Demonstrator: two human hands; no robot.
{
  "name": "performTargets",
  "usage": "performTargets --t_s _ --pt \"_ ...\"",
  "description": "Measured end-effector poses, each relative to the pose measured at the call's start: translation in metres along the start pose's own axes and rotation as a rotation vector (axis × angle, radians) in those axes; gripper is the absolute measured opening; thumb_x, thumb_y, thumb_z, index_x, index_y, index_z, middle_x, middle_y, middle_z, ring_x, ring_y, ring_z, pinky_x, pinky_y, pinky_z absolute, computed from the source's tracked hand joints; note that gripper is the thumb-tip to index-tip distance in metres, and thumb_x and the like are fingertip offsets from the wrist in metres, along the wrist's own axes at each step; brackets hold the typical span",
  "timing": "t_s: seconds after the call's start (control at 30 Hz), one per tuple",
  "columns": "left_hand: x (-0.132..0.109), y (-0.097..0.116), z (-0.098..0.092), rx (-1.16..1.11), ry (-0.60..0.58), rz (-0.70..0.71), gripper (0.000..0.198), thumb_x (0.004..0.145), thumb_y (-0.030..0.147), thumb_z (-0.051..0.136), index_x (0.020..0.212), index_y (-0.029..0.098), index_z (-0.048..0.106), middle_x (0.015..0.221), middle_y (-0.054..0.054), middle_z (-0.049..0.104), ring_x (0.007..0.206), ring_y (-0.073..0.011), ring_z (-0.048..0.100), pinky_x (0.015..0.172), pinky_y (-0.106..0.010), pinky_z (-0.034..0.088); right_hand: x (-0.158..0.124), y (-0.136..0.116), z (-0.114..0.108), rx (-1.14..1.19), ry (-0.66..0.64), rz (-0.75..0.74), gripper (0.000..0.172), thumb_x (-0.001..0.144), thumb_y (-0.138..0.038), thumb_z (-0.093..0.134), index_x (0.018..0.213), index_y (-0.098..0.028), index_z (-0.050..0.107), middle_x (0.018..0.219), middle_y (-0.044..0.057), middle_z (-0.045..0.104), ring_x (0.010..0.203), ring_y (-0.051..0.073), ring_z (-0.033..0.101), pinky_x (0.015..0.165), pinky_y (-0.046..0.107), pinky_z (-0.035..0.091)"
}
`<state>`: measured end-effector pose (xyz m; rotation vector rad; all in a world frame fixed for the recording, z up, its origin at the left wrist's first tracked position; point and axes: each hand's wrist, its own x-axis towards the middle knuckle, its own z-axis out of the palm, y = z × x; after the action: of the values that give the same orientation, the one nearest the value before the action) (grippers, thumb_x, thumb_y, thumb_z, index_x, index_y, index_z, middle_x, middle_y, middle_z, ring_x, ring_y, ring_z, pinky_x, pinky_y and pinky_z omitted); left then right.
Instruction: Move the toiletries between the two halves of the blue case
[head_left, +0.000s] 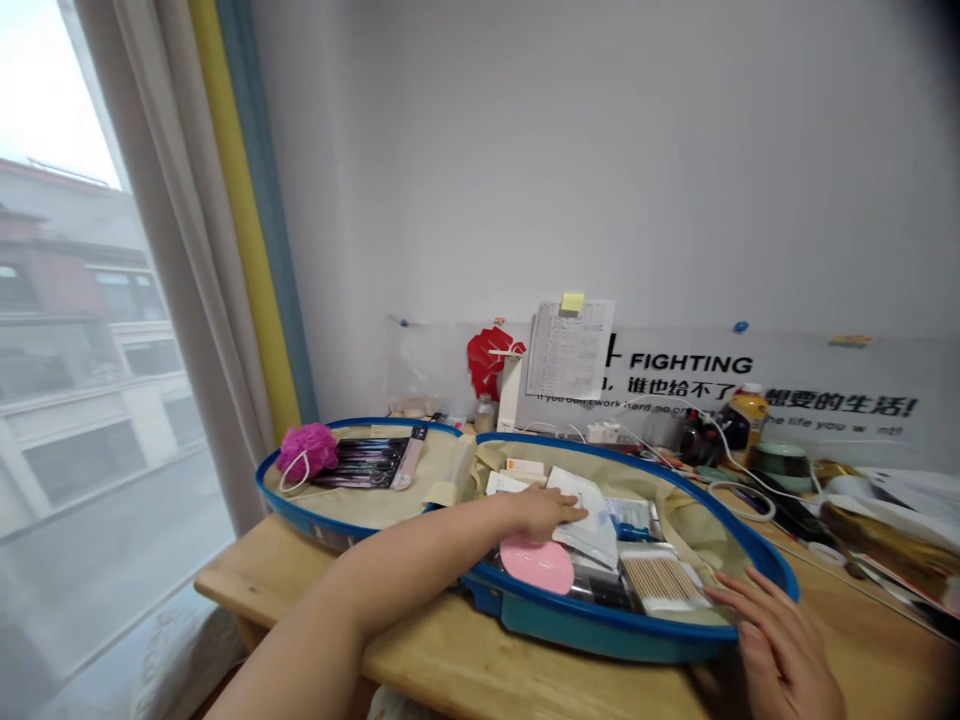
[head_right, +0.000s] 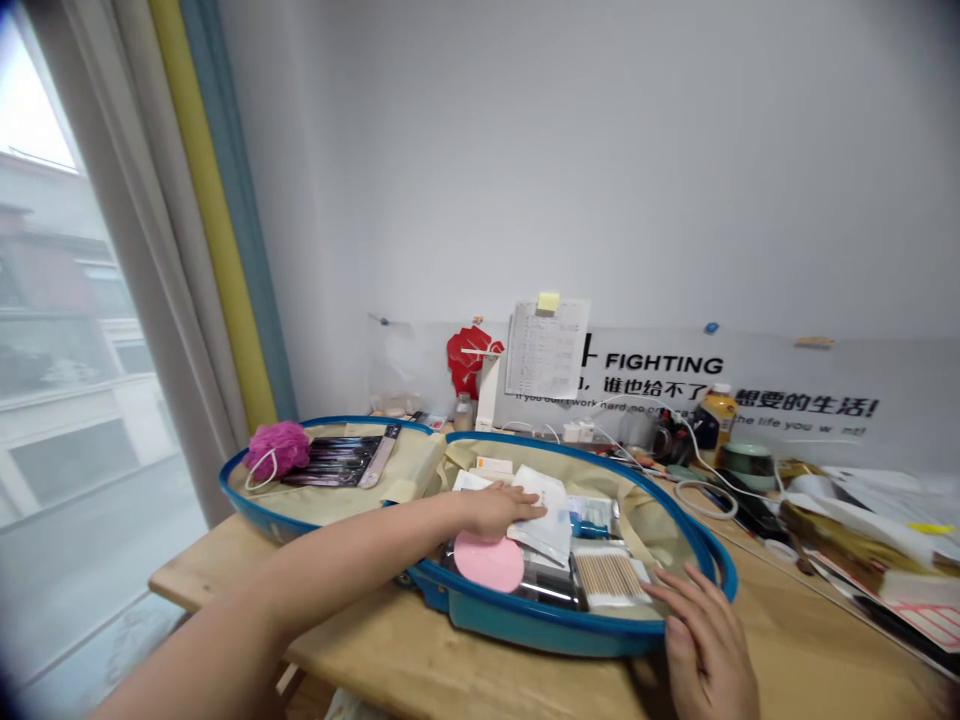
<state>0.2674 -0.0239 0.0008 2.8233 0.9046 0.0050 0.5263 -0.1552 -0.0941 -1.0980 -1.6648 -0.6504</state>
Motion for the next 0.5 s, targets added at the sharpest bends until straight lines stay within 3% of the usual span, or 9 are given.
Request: performTargets --t_s 0.1,0.2,0.3,0.37,0.43,0.5 --pt "-0.021 0.0 -0.008 0.043 -0.014 -0.053 0.072 0.073 0.01 0.055 0.14 0.031 0.042 0.151 -0.001 0.038 0.14 -0.0258 0.03 0.113 -0.046 0.026 0.0 0.001 -0.001 -0.017 -0.017 -0.018 0.029 0.091 -0.03 0.038 0.094 -0.02 0.066 0.1 0.009 0.068 0.112 0.028 0.058 0.088 0.042 0.047" --pt "-0.058 -0.023 -0.023 0.087 0.091 -0.201 0.06 0.083 0.022 0.048 0.141 0.036 0.039 0.154 0.004 0.032 0.142 -0.0223 0.027 0.114 -0.041 0.025 0.001 0.002 -0.002 -0.019 -0.018 -0.031 0.029 0.09 -0.031 0.039 0.092 -0.02 0.066 0.099 0.009 0.068 0.11 0.029 0.059 0.087 0.042 0.046" --pt "-0.114 -0.073 -0.044 0.144 0.246 -0.556 0.057 0.087 0.03 0.044 0.144 0.027 0.037 0.152 -0.005 0.036 0.141 -0.0259 0.028 0.113 -0.042 0.026 0.001 0.003 -0.001 0.001 -0.007 -0.027 0.028 0.089 -0.029 0.04 0.091 -0.02 0.067 0.097 0.009 0.069 0.108 0.031 0.059 0.086 0.045 0.046" --pt "-0.158 -0.111 -0.055 0.174 0.319 -0.852 0.06 0.086 0.031 0.045 0.144 0.021 0.036 0.148 -0.015 0.039 0.138 -0.033 0.033 0.109 -0.049 0.03 -0.001 0.005 0.0 0.023 -0.002 -0.004 0.027 0.088 -0.027 0.041 0.091 -0.021 0.067 0.096 0.01 0.069 0.108 0.032 0.059 0.086 0.047 0.046" --pt "-0.202 -0.145 -0.06 0.187 0.359 -1.121 0.066 0.082 0.035 0.051 0.143 0.015 0.035 0.143 -0.025 0.04 0.131 -0.0429 0.04 0.098 -0.059 0.037 -0.004 0.008 0.003 0.042 -0.012 0.028 0.026 0.087 -0.026 0.042 0.091 -0.021 0.067 0.096 0.01 0.069 0.109 0.032 0.059 0.088 0.049 0.046" --pt "-0.24 -0.17 -0.058 0.192 0.379 -1.302 0.074 0.077 0.038 0.057 0.143 0.014 0.034 0.142 -0.029 0.04 0.126 -0.0461 0.043 0.093 -0.059 0.041 -0.008 0.013 0.006 0.055 -0.021 0.049 0.026 0.087 -0.027 0.042 0.091 -0.021 0.067 0.096 0.011 0.069 0.111 0.032 0.058 0.092 0.051 0.044"
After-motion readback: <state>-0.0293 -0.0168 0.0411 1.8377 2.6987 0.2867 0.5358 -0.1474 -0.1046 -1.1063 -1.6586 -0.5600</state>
